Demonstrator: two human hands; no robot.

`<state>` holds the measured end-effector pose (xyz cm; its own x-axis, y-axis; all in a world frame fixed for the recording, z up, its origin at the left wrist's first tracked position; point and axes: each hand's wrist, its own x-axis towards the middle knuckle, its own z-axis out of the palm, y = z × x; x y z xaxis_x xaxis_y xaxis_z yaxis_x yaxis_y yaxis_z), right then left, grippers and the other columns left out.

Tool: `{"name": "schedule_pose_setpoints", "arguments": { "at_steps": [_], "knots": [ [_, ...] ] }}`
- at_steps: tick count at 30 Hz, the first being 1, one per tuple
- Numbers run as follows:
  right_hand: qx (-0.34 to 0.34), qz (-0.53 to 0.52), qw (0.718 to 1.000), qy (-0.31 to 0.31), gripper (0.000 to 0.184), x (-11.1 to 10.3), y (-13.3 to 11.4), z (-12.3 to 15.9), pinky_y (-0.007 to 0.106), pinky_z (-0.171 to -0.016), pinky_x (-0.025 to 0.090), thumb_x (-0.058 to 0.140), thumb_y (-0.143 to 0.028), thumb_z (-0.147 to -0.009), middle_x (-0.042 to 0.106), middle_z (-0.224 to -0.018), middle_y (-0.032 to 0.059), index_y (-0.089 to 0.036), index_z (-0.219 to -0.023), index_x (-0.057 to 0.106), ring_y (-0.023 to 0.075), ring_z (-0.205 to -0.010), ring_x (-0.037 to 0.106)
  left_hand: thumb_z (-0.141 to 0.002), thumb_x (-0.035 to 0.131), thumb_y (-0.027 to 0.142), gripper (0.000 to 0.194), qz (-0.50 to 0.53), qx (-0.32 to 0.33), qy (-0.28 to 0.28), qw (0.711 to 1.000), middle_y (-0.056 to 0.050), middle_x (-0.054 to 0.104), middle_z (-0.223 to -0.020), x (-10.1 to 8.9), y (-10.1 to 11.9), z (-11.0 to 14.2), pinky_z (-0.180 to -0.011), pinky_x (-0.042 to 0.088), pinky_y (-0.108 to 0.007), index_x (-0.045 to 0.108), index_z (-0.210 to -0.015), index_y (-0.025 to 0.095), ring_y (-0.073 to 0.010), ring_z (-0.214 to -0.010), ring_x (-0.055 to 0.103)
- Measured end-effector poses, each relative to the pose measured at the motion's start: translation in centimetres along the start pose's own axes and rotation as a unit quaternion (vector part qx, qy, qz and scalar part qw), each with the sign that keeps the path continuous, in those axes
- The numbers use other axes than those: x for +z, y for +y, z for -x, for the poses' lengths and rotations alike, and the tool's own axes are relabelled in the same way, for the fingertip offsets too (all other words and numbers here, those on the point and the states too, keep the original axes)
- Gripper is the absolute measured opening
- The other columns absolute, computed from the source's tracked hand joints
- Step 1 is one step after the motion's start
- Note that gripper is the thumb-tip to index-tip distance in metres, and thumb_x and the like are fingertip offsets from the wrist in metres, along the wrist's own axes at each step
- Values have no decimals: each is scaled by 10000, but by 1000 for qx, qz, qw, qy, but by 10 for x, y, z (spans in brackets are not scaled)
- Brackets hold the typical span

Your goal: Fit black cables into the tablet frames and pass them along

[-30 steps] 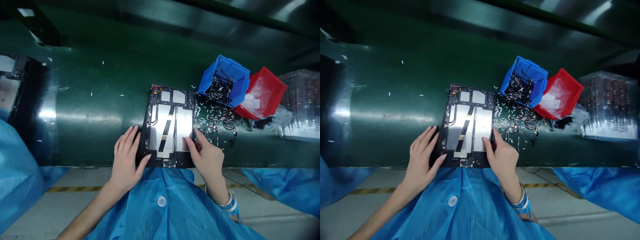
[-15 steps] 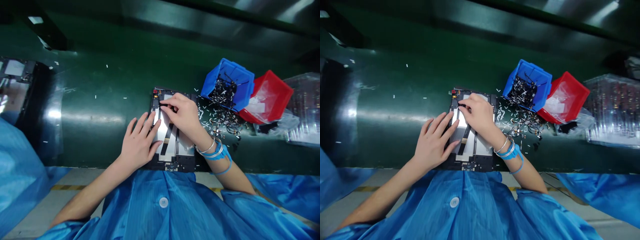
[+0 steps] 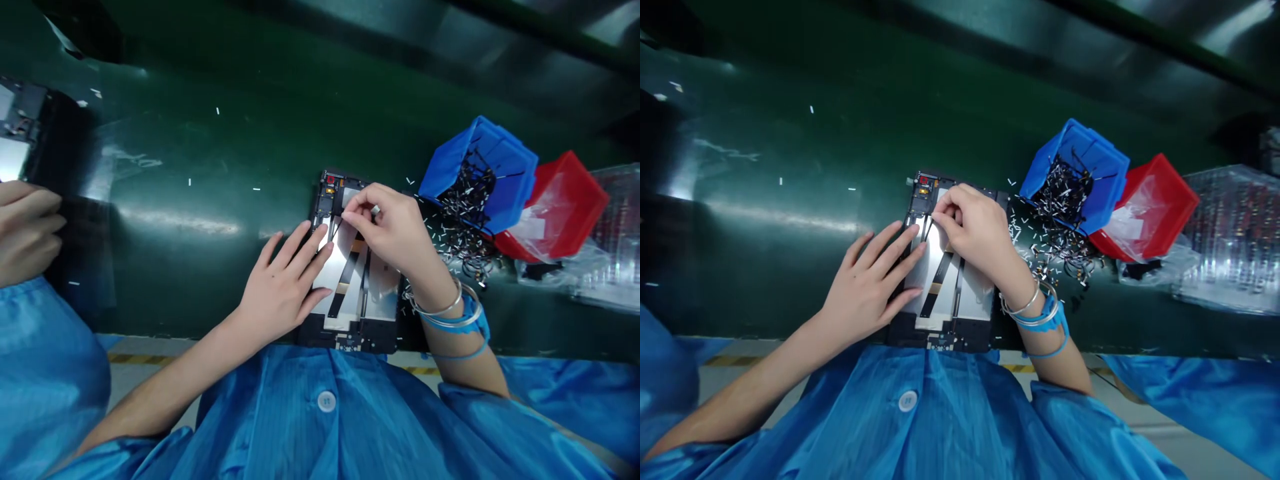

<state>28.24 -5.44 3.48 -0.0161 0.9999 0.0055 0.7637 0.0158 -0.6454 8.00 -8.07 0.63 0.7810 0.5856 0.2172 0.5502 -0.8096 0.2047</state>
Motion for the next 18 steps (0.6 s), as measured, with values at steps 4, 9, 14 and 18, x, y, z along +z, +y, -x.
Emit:
{"name": "schedule_pose_setpoints", "arguments": {
  "at_steps": [4, 9, 14, 18],
  "knots": [
    [13, 51, 998, -32, 57, 1, -2, -8, 274, -620, 334, 590, -177, -772, 554, -694, -16, -182, -716, 595, 120, -646, 485, -999, 316, 393, 526, -13, 34, -14, 999, -87, 407, -1489, -1, -2, -2, -1053, 346, -465, 478, -1376, 63, -325, -1365, 373],
    [8, 81, 996, -46, 49, 3, -3, -10, 279, -617, 325, 588, -184, -786, 549, -696, -15, -187, -740, 607, 121, -650, 486, -1002, 316, 399, 524, -8, 60, -22, 998, -109, 439, -1466, -3, -7, -4, -1076, 340, -456, 490, -1363, 62, -308, -1349, 406],
    [0, 86, 995, -40, 57, 6, -1, -10, 274, -615, 327, 584, -176, -790, 552, -693, -16, -189, -744, 615, 123, -658, 491, -1001, 311, 415, 543, -3, 75, -28, 997, -129, 472, -1439, -5, -10, -7, -1070, 345, -477, 498, -1353, 47, -317, -1318, 438],
    [-3, 89, 996, -28, 63, 8, -1, -10, 277, -621, 335, 591, -175, -806, 560, -691, -14, -186, -758, 629, 127, -658, 497, -1006, 297, 405, 539, -6, 80, -25, 996, -125, 502, -1415, -7, -10, -9, -1053, 356, -474, 517, -1330, 34, -316, -1287, 468]
  ]
}}
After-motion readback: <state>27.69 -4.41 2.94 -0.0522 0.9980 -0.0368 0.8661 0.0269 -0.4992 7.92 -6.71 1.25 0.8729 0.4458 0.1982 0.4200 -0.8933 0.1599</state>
